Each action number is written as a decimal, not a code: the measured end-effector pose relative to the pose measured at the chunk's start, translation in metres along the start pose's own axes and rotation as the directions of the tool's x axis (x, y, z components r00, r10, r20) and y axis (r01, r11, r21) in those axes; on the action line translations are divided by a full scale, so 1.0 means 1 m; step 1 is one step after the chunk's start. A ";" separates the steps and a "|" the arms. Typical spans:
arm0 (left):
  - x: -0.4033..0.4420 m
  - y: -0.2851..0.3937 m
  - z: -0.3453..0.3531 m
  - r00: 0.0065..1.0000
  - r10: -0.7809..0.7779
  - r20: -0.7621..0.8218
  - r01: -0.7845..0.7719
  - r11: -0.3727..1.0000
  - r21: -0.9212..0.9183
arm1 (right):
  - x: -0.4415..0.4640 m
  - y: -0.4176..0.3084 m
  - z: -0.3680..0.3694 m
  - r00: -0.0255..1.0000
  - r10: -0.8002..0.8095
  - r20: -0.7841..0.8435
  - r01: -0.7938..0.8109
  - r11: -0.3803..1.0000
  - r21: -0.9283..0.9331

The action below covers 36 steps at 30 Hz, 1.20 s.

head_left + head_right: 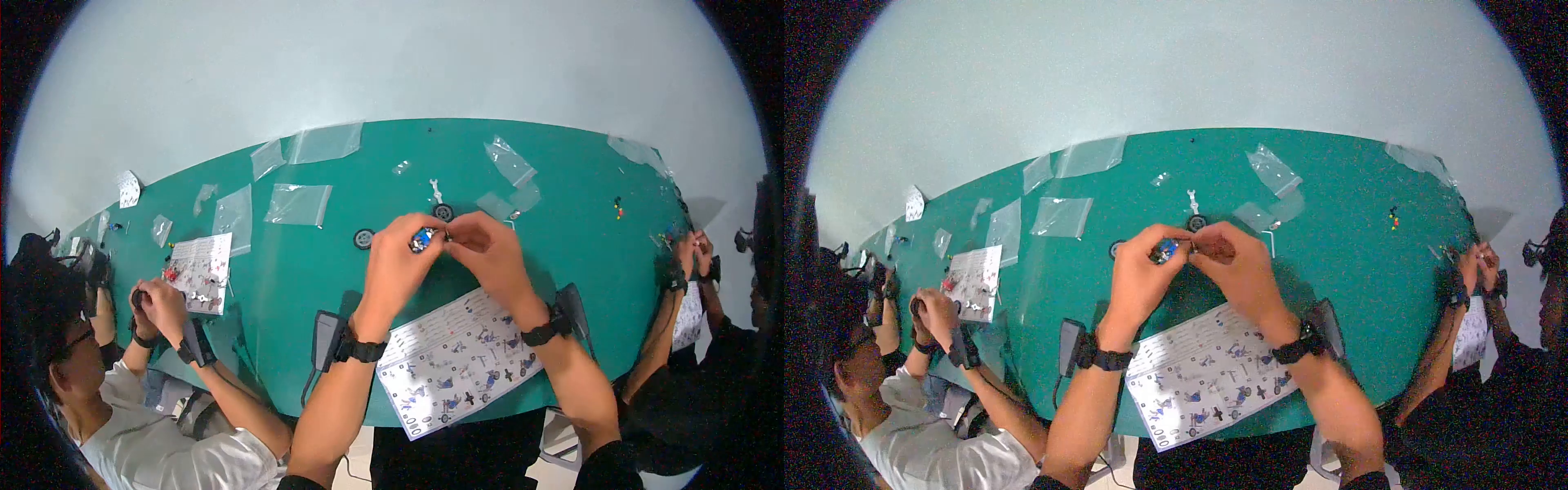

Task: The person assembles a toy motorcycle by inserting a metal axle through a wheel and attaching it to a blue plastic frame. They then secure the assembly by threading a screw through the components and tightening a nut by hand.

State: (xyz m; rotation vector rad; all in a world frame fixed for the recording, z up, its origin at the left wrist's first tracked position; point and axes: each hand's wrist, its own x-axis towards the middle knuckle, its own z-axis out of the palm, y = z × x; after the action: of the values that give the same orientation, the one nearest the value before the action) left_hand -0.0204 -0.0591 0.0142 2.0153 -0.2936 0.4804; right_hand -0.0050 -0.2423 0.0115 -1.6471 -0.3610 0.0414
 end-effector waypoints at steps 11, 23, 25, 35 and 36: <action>-0.001 0.003 -0.009 0.959 -0.090 0.270 0.143 0.973 -0.181 | -0.013 0.003 -0.022 0.992 -0.122 0.020 0.123 0.979 -0.161; -0.003 0.005 0.000 0.978 0.091 0.189 -0.102 0.993 0.051 | -0.015 -0.001 -0.020 0.979 -0.205 0.008 0.202 0.953 -0.224; -0.003 0.006 0.002 0.977 0.128 0.169 -0.140 0.988 0.066 | -0.014 0.003 -0.019 0.983 -0.184 -0.011 0.180 0.971 -0.157; -0.003 0.000 0.002 0.971 0.180 0.155 -0.199 0.972 0.121 | -0.015 -0.003 -0.019 0.987 -0.158 0.037 0.162 0.975 -0.154; -0.003 0.000 0.002 0.972 0.178 0.156 -0.198 0.973 0.120 | -0.015 -0.001 -0.019 0.989 -0.139 0.045 0.144 0.978 -0.151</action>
State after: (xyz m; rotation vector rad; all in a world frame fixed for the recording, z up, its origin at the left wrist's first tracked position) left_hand -0.0226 -0.0611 0.0120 2.1695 -0.5588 0.4844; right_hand -0.0149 -0.2645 0.0123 -1.7706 -0.5177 -0.0677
